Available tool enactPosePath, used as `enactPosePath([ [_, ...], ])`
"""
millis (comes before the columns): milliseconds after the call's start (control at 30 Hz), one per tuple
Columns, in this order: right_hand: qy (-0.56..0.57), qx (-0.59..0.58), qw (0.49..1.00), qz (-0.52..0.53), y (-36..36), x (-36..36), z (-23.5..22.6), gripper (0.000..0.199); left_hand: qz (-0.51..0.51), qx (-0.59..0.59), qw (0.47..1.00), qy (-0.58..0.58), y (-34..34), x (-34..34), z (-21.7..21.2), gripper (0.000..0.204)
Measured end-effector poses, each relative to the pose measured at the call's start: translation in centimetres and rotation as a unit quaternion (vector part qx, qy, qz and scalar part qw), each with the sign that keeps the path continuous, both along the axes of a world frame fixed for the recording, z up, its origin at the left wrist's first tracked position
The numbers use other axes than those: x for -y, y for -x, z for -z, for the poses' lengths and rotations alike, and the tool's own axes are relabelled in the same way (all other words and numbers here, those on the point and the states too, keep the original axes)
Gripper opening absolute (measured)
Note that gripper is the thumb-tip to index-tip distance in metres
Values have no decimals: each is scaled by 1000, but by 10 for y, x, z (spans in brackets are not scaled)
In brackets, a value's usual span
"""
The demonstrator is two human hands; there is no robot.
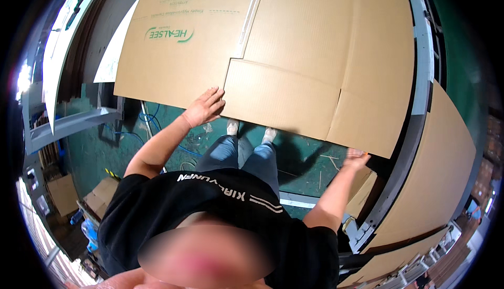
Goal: The person walks through a warehouse and begins folding large flat cardboard sheets on a metal table. They repeatedly fold the cardboard along pre-scored lines, tucking flaps into slots to form boxes, and stacking the finished items.
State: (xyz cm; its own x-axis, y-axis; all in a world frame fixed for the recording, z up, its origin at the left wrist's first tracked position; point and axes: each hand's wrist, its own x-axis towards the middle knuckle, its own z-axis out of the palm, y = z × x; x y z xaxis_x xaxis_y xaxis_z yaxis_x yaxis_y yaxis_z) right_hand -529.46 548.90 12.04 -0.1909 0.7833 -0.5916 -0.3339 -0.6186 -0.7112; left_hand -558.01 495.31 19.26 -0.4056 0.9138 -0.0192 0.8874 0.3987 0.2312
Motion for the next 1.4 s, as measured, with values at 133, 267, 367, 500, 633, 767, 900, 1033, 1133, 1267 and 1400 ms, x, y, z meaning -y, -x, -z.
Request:
enactPosePath([
  [133, -49, 4, 999, -19, -22, -131, 6, 35, -36, -29, 999, 1, -2, -14, 15, 58],
  [267, -100, -18, 993, -54, -42, -202, -11, 10, -32, -47, 998, -1, -2, -29, 25, 59],
  [367, -222, -12, 970, -96, -34, -191, -72, 18, -49, -24, 999, 1, -15, -35, 22, 63],
  [500, -527, 230, 808, -126, 19, -58, -208, 30, -44, -30, 999, 1, -20, -38, 27, 62],
  [633, -624, 22, 745, -234, 88, 80, -286, 49, -37, -14, 998, -46, -18, -33, 21, 58],
  [767, -769, 108, 534, -334, 137, 169, -270, 57, -23, -14, 995, -100, -9, -30, 37, 54],
  [900, -747, 73, 469, -465, 168, 252, -201, 57, -39, -5, 991, -130, -7, -30, 40, 51],
  [1033, -766, 85, 387, -506, 196, 292, -133, 61, -58, 8, 983, -172, -4, -28, 46, 54],
  [1133, -753, 189, 298, -555, 210, 313, -63, 53, -73, 33, 977, -195, -2, -28, 40, 62],
  [1267, -779, 189, 256, -540, 217, 315, -29, 43, -91, 58, 971, -213, -5, -29, 48, 66],
  [1400, -788, 183, 213, -548, 216, 309, -35, 40, -94, 73, 970, -213, -5, -33, 42, 72],
])
